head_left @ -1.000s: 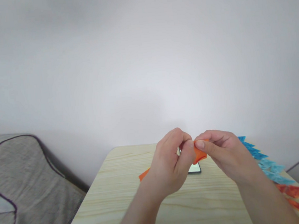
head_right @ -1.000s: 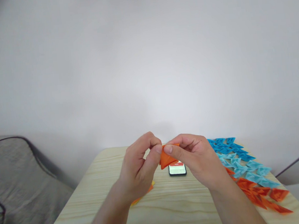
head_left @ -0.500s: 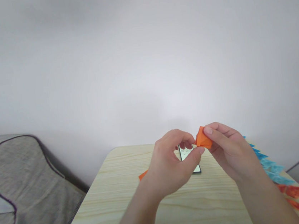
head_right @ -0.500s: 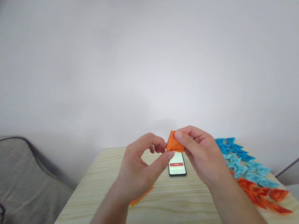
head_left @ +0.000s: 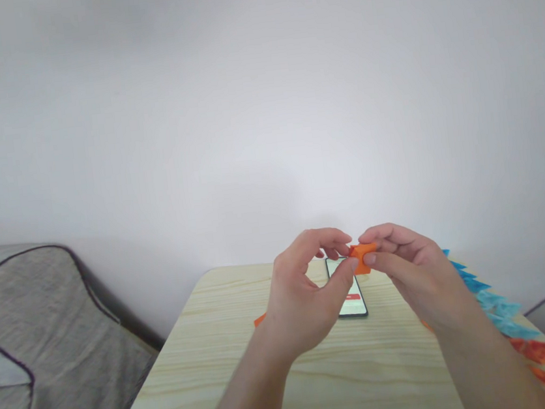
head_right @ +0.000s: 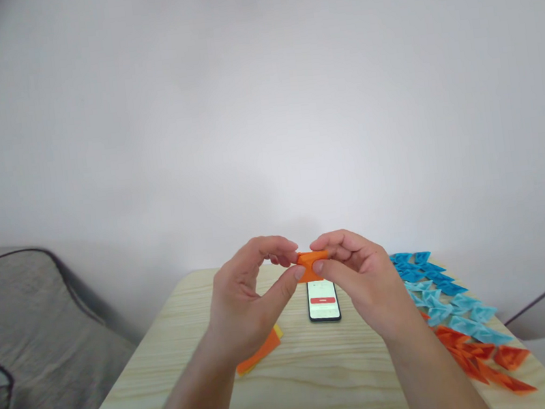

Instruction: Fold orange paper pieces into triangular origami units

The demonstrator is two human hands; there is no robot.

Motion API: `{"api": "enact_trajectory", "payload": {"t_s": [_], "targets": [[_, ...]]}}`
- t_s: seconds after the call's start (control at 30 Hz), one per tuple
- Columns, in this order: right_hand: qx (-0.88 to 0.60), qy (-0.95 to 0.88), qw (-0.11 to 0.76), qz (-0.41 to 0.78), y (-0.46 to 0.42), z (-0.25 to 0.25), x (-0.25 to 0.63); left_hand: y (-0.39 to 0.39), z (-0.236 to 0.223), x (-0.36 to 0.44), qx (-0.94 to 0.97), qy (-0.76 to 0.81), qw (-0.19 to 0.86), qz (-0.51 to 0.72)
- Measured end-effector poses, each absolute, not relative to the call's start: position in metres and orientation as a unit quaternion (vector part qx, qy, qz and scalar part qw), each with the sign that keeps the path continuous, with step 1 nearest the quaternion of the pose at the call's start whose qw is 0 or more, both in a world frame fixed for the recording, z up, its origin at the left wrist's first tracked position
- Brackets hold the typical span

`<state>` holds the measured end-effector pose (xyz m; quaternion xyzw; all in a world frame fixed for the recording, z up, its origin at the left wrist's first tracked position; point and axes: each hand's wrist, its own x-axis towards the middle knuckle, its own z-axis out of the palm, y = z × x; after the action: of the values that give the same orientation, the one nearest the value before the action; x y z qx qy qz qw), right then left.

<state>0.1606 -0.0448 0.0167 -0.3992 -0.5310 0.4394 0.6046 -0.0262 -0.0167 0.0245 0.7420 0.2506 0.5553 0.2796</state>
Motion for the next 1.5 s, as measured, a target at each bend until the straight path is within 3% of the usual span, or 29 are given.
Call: {"api": "enact_trajectory", "payload": {"t_s": [0.37,0.73,1.27,1.5], "targets": [[-0.437,-0.591,0.589,0.336,-0.054,0.026,0.153,-0.018,0.024,-0.027,0.751,0.246,0.281,0.544],[-0.426,-0.590,0.597,0.338,-0.055,0.025,0.153,-0.017,0.030,-0.031,0.765,0.251,0.306,0.507],[-0.431,-0.619,0.580,0.308,-0.055,0.021,0.158,-0.016,0.031,-0.032,0.799,0.231,0.209,0.513],[-0.448,-0.618,0.579,0.287,-0.057,0.021,0.157,-0.010,0.026,-0.030,0.820,0.201,0.113,0.524]]}}
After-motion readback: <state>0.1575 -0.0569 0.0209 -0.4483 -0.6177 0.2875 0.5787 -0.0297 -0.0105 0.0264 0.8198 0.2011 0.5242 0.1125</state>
